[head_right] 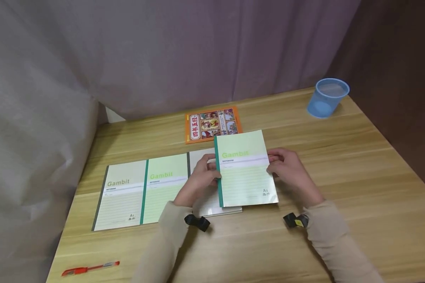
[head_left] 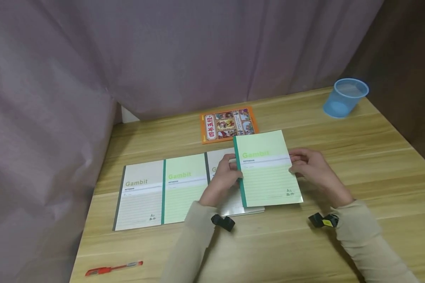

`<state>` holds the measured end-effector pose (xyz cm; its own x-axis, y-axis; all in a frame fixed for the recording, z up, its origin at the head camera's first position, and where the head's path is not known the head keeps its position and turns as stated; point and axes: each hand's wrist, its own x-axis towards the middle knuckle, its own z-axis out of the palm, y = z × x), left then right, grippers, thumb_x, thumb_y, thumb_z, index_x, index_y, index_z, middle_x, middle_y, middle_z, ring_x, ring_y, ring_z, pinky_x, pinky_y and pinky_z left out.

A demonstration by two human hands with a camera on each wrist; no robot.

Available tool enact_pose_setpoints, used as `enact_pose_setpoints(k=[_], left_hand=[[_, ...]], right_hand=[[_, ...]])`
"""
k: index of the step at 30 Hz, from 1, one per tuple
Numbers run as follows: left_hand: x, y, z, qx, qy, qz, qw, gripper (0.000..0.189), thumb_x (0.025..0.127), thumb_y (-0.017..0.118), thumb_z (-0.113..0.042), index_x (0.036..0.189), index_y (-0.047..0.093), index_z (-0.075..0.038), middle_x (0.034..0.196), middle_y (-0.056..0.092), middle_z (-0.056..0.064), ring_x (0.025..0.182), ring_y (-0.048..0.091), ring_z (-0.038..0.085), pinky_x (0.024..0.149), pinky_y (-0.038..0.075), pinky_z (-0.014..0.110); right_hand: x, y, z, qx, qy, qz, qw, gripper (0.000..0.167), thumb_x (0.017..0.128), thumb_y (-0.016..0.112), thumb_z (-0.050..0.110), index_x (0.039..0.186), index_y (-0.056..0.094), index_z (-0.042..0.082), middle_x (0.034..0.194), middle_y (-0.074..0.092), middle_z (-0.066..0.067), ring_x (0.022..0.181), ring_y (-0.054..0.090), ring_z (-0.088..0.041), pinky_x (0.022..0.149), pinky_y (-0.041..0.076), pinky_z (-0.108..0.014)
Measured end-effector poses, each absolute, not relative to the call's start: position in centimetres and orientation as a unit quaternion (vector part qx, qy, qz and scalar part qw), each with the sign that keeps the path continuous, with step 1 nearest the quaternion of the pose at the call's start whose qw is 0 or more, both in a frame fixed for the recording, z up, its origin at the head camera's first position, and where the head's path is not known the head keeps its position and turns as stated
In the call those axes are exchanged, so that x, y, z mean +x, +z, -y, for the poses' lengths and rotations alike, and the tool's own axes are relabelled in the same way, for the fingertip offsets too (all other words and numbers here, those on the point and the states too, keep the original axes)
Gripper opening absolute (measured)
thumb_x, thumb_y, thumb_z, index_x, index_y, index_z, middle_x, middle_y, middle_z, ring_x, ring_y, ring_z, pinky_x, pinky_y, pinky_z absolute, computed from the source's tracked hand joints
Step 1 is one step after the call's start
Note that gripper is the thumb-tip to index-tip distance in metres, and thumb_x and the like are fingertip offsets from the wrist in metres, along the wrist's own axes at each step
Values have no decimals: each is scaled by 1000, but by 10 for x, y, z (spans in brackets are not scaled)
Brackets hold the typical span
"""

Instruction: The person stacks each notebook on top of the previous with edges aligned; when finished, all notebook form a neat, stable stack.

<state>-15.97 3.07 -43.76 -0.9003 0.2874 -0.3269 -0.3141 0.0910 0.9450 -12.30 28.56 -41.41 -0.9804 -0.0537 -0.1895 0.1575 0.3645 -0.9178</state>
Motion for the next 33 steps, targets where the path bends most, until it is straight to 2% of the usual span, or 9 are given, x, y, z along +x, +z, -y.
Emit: enact_pose_setpoints(k=[7, 15, 22, 29, 33], left_hand=[[-160, -435, -10, -6, 672, -707, 220, 67, 82, 56, 15, 145, 41, 0, 106, 62, 15, 85, 64, 23, 59, 53, 30], [-161, -436, 12, -18, 647, -731, 217, 64, 84, 57, 12, 145, 43, -1, 111, 60, 15, 90, 61, 24, 65, 55, 33], [-162, -437, 26, -12, 627, -751, 206, 65, 85, 56, 12, 147, 41, 2, 108, 57, 17, 87, 57, 23, 61, 53, 30], [-157, -434, 37, -24, 619, -763, 187, 72, 84, 54, 14, 152, 30, 5, 107, 49, 15, 84, 50, 21, 59, 49, 28], [-156, -435, 42, -23, 606, -775, 178, 71, 83, 54, 15, 150, 32, 6, 107, 50, 15, 82, 49, 20, 61, 47, 27]], right_hand=[[-128, -418, -268, 27, -571, -814, 99, 58, 86, 58, -9, 141, 39, -19, 117, 57, -30, 81, 59, -8, 70, 57, -26], [-135, -422, -249, 17, -554, -825, 109, 54, 86, 51, -8, 139, 43, -18, 117, 60, -30, 87, 62, -19, 72, 57, -28], [-141, -425, -234, 17, -566, -816, 118, 55, 84, 56, -8, 137, 44, -19, 114, 61, -29, 85, 62, -16, 71, 57, -29], [-145, -427, -224, 7, -568, -812, 132, 53, 85, 58, -6, 135, 46, -18, 112, 62, -26, 84, 61, -16, 71, 57, -29], [-146, -431, -219, 0, -577, -806, 135, 52, 85, 58, -7, 134, 46, -19, 109, 61, -25, 83, 61, -18, 71, 57, -30]])
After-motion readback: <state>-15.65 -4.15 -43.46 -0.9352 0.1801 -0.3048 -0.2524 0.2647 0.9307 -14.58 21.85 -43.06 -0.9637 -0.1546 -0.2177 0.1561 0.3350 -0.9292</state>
